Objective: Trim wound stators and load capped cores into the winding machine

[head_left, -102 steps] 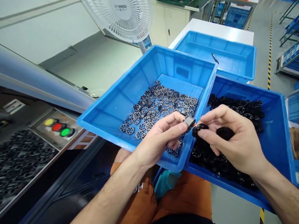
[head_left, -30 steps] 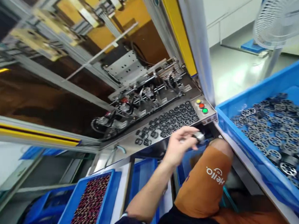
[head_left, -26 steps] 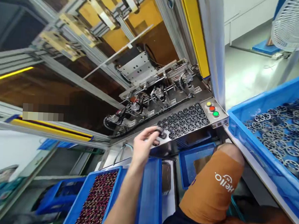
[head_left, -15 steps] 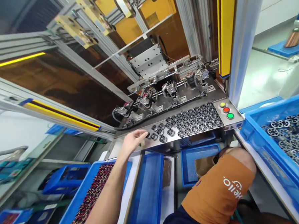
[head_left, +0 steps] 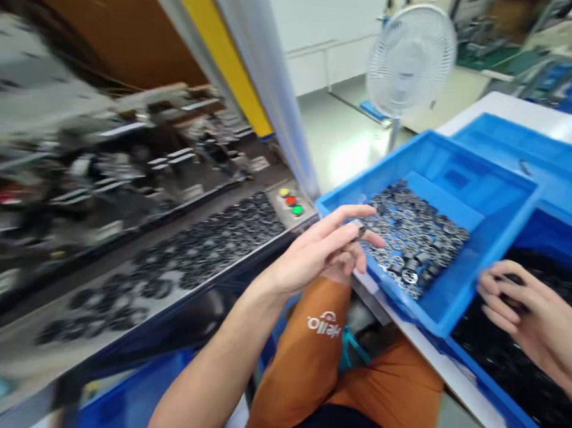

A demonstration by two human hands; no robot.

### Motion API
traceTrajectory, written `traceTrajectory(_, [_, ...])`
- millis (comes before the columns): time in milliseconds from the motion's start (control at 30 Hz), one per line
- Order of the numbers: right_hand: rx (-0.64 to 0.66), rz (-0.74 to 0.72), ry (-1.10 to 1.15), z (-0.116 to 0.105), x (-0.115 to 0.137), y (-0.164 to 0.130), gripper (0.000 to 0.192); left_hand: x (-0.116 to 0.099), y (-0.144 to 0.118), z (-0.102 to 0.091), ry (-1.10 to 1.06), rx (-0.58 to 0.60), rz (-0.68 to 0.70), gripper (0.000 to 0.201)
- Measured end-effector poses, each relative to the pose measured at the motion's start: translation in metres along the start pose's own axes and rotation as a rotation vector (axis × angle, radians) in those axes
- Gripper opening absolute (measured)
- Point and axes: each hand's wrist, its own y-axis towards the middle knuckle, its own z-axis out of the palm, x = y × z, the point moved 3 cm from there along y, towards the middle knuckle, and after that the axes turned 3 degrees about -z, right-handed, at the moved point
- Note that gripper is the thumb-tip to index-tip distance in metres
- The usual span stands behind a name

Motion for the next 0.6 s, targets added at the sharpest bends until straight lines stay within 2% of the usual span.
traceTrajectory(33, [0.024,0.139,0.086,-0.004,-0.006,-0.002,0.026,0.009,0.024,0.024,-0.021,0.091,-0.026,0.060])
traceTrajectory(100, [0.009,0.273,0.267,-0.008,-0.011,-0.006,0.033,0.029,0.062,0.067,-0.075,0.204,-0.067,0.063])
traceTrajectory(167, [-0.041,0.250,0.365,-0.007,-0.012,-0.008,0.032,0.047,0.084,0.101,-0.156,0.240,-0.094,0.065])
traceTrajectory(233, [-0.059,0.210,0.387,-0.007,-0.013,-0.008,0.025,0.059,0.092,0.122,-0.238,0.225,-0.117,0.062])
traceTrajectory(333, [-0.048,0.134,0.313,-0.010,-0.015,-0.008,0.025,0.070,0.088,0.131,-0.275,0.190,-0.178,0.048])
traceTrajectory(467, [0.000,0.027,0.139,-0.012,-0.012,-0.011,0.040,0.072,0.081,0.124,-0.257,0.218,-0.190,0.044])
traceTrajectory(600, [-0.062,-0.049,-0.026,-0.012,-0.003,-0.014,0.019,0.072,0.082,0.119,-0.233,0.275,-0.161,0.041])
